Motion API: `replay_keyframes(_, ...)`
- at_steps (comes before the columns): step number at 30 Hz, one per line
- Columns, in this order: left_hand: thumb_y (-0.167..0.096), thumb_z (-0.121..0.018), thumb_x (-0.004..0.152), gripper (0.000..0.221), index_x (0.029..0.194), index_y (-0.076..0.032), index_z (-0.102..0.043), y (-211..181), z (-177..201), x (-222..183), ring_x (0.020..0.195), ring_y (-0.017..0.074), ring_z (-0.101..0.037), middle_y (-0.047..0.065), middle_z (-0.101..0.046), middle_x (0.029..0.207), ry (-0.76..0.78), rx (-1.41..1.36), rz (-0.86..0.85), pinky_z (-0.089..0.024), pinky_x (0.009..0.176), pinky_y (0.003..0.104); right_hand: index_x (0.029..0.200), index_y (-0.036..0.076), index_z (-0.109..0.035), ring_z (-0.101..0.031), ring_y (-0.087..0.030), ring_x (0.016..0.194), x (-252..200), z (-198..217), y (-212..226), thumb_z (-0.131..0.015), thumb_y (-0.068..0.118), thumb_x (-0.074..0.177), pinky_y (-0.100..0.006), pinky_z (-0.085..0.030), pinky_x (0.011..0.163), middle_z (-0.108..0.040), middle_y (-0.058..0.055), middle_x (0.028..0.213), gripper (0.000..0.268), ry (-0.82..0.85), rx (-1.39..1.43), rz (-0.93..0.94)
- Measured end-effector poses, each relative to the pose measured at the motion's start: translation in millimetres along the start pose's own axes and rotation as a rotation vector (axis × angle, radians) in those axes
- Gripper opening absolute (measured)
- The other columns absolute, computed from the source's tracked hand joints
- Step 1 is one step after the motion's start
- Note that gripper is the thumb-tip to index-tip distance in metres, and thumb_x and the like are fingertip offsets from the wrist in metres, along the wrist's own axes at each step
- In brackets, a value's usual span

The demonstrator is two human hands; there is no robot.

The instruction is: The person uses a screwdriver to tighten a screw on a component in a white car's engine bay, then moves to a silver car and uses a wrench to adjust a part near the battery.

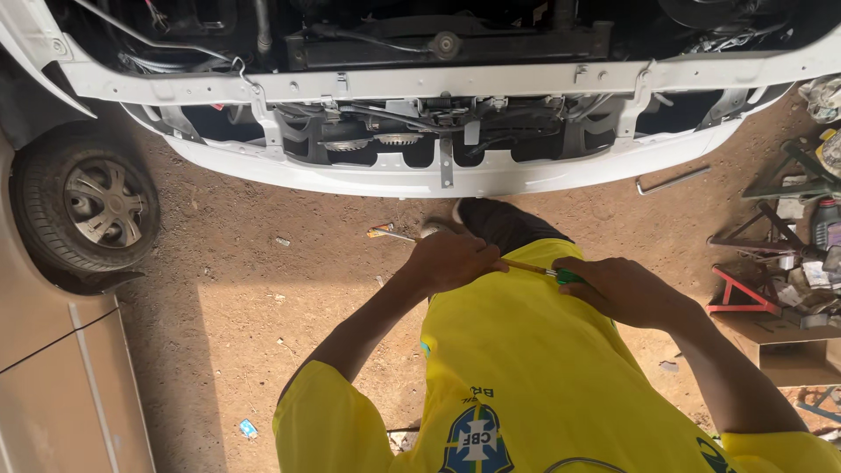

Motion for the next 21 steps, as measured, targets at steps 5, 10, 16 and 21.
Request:
replay_keyframes(5, -0.024, -0.063, 0.102, 0.012, 0.101, -0.027, -0.074, 57.9, 59.2, -64.7, 0.07, 0.0125, -0.069, -0.004, -0.074, 0.089, -0.505, 0.235, -0.049, -0.05, 0.048, 0.028, 0.129, 0.021, -0.058, -0.077, -0.031, 0.08, 22.1, 53.7, -21.6, -0.05, 0.047, 0.095, -0.049, -0.059, 0.075, -0.08, -0.005, 0.096, 0.044, -0.068, -0.092, -0.088)
replay_keyframes(10, -0.024, -0.059, 0.111, 0.032, 0.091, -0.007, -0.076, 136.5, 89.1, -198.0, 0.041, 0.0068, -0.051, 0.004, -0.07, 0.072, -0.831, 0.083, 0.41, -0.034, 0.034, 0.024, 0.125, 0.016, -0.061, -0.075, -0.027, 0.071, 65.5, 112.6, -13.6, -0.057, 0.042, 0.098, -0.042, -0.058, 0.07, -0.076, -0.009, 0.089, 0.037, -0.283, -0.017, -0.018)
replay_keyframes(16, -0.017, -0.05, 0.113, 0.019, 0.12, -0.007, -0.064, 158.1, 46.2, -216.9, 0.066, 0.0099, -0.062, 0.005, -0.067, 0.078, -1.332, -0.775, 0.504, -0.05, 0.058, 0.029, 0.125, 0.01, -0.061, -0.074, -0.028, 0.087, 138.6, 83.4, 81.9, -0.064, 0.032, 0.097, -0.04, -0.057, 0.075, -0.073, -0.012, 0.1, 0.035, -0.234, 0.245, 0.311)
replay_keyframes(21, -0.009, -0.048, 0.112, 0.012, 0.122, -0.01, -0.054, 157.9, 73.5, -163.2, 0.105, 0.0268, -0.076, 0.016, -0.074, 0.109, -1.464, -1.141, 0.235, -0.065, 0.096, 0.047, 0.124, 0.009, -0.062, -0.069, -0.034, 0.1, 146.6, 56.6, 143.6, -0.065, 0.027, 0.099, -0.044, -0.054, 0.086, -0.071, -0.016, 0.112, 0.031, -0.332, 0.316, 0.546)
Point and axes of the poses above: each hand's wrist, its own x-axis towards the middle knuckle, its own z-axis out of the back of the hand, y = z × x, the point moved 8 cm from there along x, towards the middle knuckle
